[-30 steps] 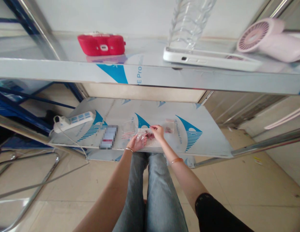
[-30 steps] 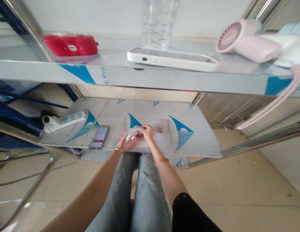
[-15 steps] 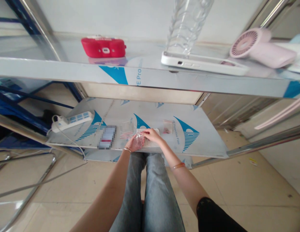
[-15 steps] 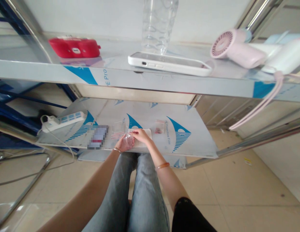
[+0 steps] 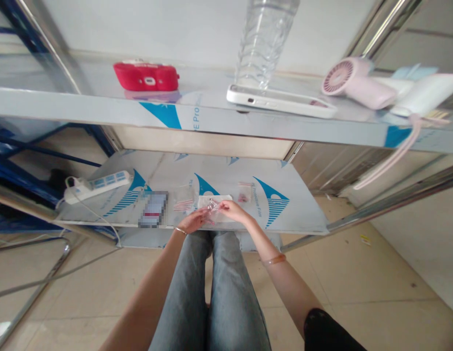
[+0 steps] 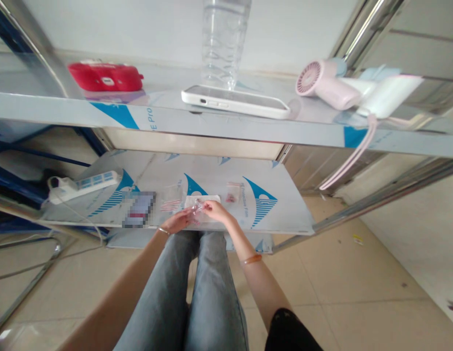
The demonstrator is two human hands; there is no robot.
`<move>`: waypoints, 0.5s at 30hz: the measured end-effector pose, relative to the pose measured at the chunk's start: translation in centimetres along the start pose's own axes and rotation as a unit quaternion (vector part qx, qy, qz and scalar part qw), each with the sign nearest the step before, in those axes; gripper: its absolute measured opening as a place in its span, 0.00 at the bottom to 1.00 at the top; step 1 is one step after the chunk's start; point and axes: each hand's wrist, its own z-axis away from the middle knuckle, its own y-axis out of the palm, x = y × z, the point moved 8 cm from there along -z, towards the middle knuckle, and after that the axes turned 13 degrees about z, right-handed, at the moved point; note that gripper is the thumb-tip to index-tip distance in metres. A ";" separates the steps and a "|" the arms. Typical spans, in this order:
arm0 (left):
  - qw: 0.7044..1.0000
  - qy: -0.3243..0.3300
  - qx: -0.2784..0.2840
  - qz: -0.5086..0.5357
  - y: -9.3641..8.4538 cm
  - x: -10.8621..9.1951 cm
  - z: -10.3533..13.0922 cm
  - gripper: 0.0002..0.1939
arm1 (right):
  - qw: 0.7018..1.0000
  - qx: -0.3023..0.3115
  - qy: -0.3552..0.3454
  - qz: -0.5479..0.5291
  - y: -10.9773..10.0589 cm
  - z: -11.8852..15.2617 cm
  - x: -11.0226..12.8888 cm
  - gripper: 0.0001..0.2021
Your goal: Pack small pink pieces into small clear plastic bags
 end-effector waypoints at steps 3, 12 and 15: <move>0.996 0.028 -0.038 -0.079 0.7 -0.6 0.9 0.13 | 0.998 -0.003 0.004 -0.056 0.0 1.5 0.3 0.03; 0.976 0.161 -0.083 -0.122 6.5 -2.3 4.9 0.16 | 0.959 -0.117 0.110 -0.235 -1.6 5.3 1.4 0.16; 0.968 0.176 -0.108 -0.140 7.5 -2.1 6.5 0.18 | 0.947 -0.138 0.140 -0.253 -1.6 6.3 1.1 0.16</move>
